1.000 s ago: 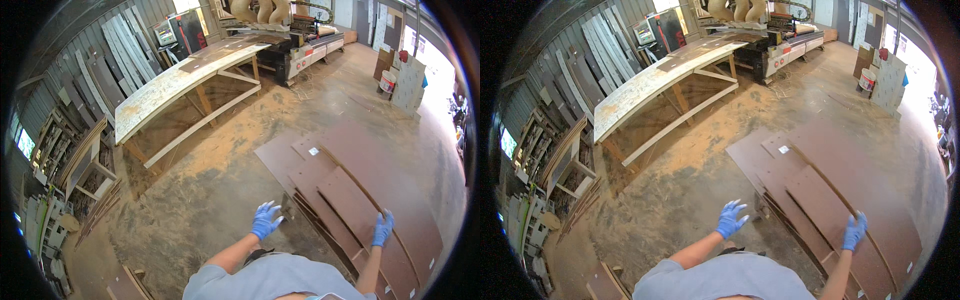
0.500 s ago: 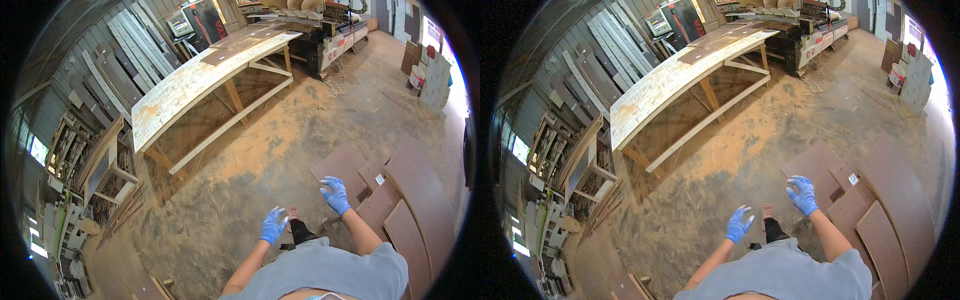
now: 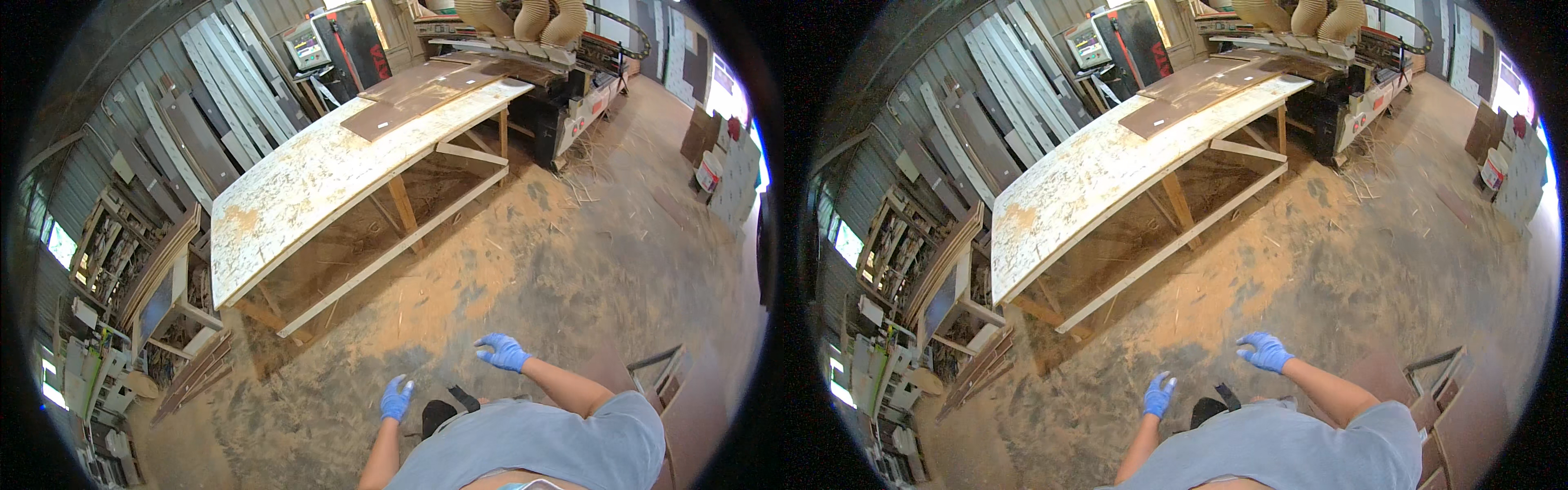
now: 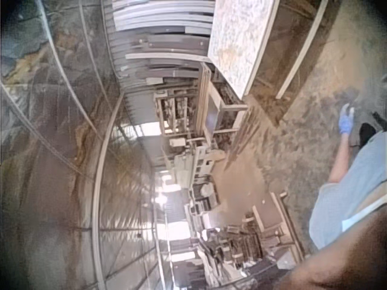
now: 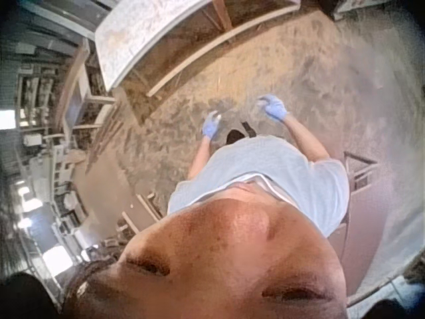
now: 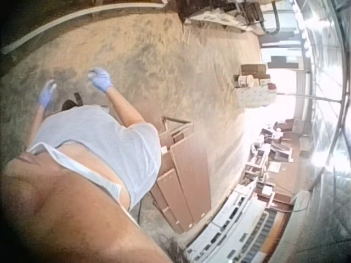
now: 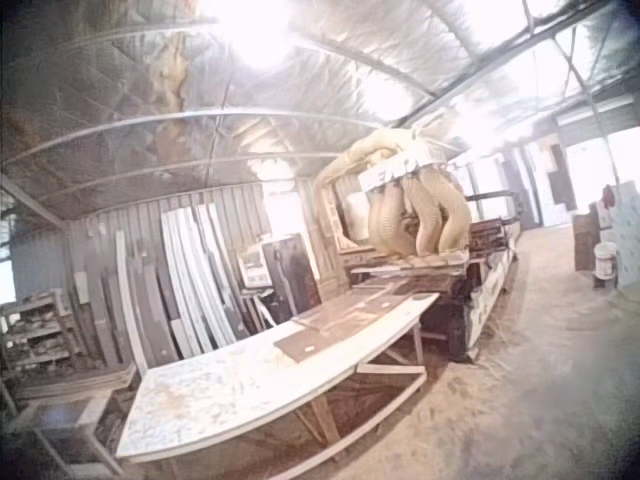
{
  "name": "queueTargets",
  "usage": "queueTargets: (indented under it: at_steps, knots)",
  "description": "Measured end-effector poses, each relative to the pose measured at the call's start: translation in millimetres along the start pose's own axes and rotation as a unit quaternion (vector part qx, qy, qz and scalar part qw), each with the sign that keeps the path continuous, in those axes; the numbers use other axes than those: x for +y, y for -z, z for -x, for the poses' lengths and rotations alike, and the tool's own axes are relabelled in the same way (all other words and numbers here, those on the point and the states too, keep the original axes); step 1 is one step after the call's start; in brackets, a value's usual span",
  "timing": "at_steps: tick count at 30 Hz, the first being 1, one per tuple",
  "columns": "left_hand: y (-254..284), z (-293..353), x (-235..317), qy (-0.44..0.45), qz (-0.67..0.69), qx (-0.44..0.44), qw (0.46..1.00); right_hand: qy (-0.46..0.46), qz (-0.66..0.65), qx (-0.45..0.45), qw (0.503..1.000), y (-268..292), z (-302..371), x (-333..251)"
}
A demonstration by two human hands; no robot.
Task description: The person wipes a large brown panel with a white cloth, then picks up and stacks multiple brown wood panels and thin strips on a workbench and a cart. The person moves around the workshop to organize the materials.
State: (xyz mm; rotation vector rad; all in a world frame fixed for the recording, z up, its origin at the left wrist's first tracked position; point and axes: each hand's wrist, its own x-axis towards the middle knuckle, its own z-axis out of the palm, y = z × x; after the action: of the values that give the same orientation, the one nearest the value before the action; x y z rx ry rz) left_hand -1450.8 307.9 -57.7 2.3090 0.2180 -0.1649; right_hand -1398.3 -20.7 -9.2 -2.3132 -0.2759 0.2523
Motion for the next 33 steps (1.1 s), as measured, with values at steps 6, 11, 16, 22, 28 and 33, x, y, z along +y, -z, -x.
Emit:
queueTargets:
  at_steps: [6,11,16,22,28,33]
  knots:
    - [2,-141,-66,0.081,0.117,0.025,0.989,0.019,-0.032,-0.104,0.994,-5,-161,-5]
    - [37,-307,-82,0.065,0.1,0.058,0.991,-0.013,-0.024,-0.1,0.995,6,-309,-1]
    - [88,-474,-1,-0.044,0.118,0.011,0.992,-0.034,0.026,-0.04,0.998,42,-426,2]
    - [91,-645,91,-0.13,0.065,-0.018,0.989,-0.121,-0.189,0.029,0.974,70,-543,67]
    - [55,-805,145,-0.158,0.043,0.017,0.986,-0.106,-0.159,0.084,0.978,153,-719,99]
    - [53,-893,177,-0.092,0.157,0.023,0.983,-0.082,-0.028,0.063,0.994,211,-893,83]
